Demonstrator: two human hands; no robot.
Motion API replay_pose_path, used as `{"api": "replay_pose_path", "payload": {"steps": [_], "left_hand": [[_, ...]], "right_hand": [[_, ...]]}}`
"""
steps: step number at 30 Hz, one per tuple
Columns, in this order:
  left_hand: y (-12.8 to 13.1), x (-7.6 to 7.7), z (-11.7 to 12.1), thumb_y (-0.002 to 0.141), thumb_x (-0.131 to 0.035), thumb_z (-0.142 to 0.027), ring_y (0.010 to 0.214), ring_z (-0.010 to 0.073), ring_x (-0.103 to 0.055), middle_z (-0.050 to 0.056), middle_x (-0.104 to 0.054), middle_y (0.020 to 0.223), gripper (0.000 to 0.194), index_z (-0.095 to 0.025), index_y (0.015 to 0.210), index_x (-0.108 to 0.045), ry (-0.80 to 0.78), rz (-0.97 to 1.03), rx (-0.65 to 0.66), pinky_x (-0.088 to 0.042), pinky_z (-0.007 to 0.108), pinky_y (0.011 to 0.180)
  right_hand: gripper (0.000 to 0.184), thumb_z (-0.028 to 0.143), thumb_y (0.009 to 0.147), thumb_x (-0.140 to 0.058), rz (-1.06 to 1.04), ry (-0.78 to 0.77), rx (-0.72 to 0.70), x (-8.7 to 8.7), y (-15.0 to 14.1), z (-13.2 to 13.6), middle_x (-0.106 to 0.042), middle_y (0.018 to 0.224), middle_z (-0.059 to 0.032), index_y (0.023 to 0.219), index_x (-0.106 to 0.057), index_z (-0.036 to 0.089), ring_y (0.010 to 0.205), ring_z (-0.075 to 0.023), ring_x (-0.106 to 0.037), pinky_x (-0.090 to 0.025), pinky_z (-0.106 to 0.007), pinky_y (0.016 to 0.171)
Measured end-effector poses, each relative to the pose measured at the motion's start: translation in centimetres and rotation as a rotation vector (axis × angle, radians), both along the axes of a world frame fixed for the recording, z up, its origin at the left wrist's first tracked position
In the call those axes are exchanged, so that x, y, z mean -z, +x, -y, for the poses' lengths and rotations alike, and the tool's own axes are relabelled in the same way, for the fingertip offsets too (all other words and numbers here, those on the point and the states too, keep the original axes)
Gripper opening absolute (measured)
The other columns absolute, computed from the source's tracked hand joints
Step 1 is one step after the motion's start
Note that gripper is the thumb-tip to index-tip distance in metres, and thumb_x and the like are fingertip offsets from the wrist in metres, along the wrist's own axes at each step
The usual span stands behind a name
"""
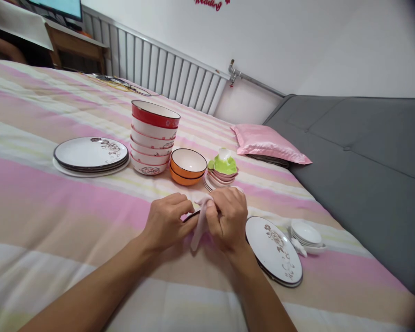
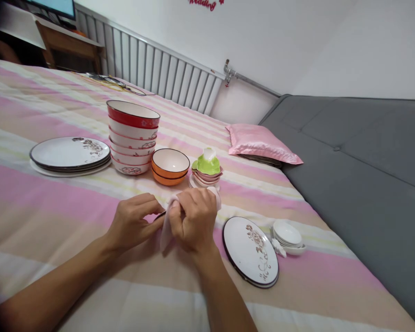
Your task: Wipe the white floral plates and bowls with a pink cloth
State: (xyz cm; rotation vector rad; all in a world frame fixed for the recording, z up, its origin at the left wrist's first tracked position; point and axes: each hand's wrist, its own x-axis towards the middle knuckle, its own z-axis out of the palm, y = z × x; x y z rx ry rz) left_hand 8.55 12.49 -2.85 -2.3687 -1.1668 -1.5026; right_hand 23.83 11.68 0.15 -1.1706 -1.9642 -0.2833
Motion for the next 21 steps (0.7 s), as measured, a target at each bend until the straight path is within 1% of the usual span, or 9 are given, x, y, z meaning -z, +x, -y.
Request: {"api": "replay_pose_path", "payload": {"steps": [4,8,11,13,14,16,17,19,21], "left_hand": [[0.1,0.0,-0.1,0.081,-0.059,-0.031,0.051,0.0096,-0.048,0.0,-0.053,0.053,0.029,-0.017,0.055,-0.056,-0.001,-0.016,0.006,-0.036,0.021,0.049],[0.1,0.1,-0.1,0.08,-0.059,-0.029,0.051,0.0096,-0.048,-0.001,-0.053,0.054,0.026,-0.017,0.057,-0.057,-0.02,-0.024,0.015,-0.035,0.021,0.049],[0.0,0.1,-0.1,0.08,-0.059,-0.029,0.052,0.0098,-0.048,0.0,-0.053,0.055,0.025,-0.017,0.058,-0.058,-0.035,-0.027,0.013,-0.035,0.021,0.049],[0.0,0.1,-0.1,0.08,-0.059,-0.029,0.052,0.01,-0.048,0.0,-0.054,0.055,0.025,-0.017,0.058,-0.057,-0.036,-0.025,0.014,-0.035,0.022,0.05],[-0.1,0.1,-0.1,0.079,-0.06,-0.028,0.052,0.01,-0.048,0.0,-0.053,0.055,0.024,-0.017,0.058,-0.056,-0.034,-0.022,0.016,-0.035,0.022,0.05],[-0.1,0.1,-0.2,0.078,-0.06,-0.026,0.052,0.0101,-0.048,0.0,-0.053,0.055,0.023,-0.017,0.057,-0.055,-0.037,-0.01,0.024,-0.035,0.022,0.049],[-0.1,0.1,-0.2,0.078,-0.06,-0.026,0.052,0.0101,-0.047,0.0,-0.052,0.054,0.023,-0.017,0.057,-0.055,-0.042,-0.004,0.028,-0.034,0.022,0.05],[-0.2,0.1,-0.1,0.077,-0.06,-0.025,0.053,0.0104,-0.047,-0.001,-0.053,0.055,0.022,-0.017,0.058,-0.055,-0.064,0.003,0.034,-0.035,0.022,0.05],[-0.2,0.1,-0.1,0.077,-0.06,-0.026,0.055,0.0112,-0.049,0.0,-0.055,0.058,0.018,-0.018,0.062,-0.056,-0.102,-0.006,0.04,-0.036,0.022,0.052]], "right_hand": [[0.024,0.024,0.084,-0.037,-0.123,-0.04,0.016,0.2,0.7,-0.3,-0.054,0.07,-0.0031,0.065,-0.05,0.02,0.073,-0.0183,-0.044,-0.033,-0.034,0.072],[0.028,0.028,0.085,-0.036,-0.421,-0.148,-0.016,0.7,2.0,-1.6,-0.047,0.063,0.0002,0.058,-0.043,0.02,0.067,-0.0157,-0.043,-0.034,-0.029,0.065],[0.03,0.032,0.082,-0.039,-0.763,-0.32,-0.022,1.7,3.0,-3.0,-0.043,0.056,0.0033,0.055,-0.041,0.021,0.057,-0.0127,-0.04,-0.033,-0.026,0.056],[0.029,0.033,0.079,-0.039,-0.983,-0.484,-0.022,2.3,3.5,-3.9,-0.046,0.051,0.0032,0.055,-0.048,0.02,0.051,-0.0123,-0.041,-0.034,-0.025,0.049],[0.031,0.033,0.079,-0.038,-1.049,-0.559,-0.038,2.6,3.7,-4.2,-0.049,0.05,0.0021,0.056,-0.052,0.019,0.05,-0.0129,-0.044,-0.036,-0.025,0.048],[0.036,0.034,0.081,-0.036,-1.064,-0.648,-0.084,3.1,4.0,-4.6,-0.056,0.051,-0.001,0.061,-0.06,0.016,0.05,-0.0149,-0.05,-0.041,-0.027,0.047],[0.037,0.034,0.083,-0.037,-1.028,-0.649,-0.102,3.3,4.1,-4.7,-0.058,0.053,-0.0022,0.064,-0.062,0.015,0.052,-0.0157,-0.053,-0.044,-0.028,0.048],[0.033,0.036,0.087,-0.045,-0.928,-0.584,-0.107,3.6,4.4,-4.8,-0.063,0.065,-0.0029,0.075,-0.065,0.014,0.06,-0.0155,-0.058,-0.049,-0.028,0.055],[0.027,0.037,0.089,-0.052,-0.853,-0.496,-0.086,3.9,4.6,-4.7,-0.065,0.087,-0.004,0.094,-0.063,0.014,0.075,-0.0151,-0.062,-0.052,-0.031,0.067]]}}
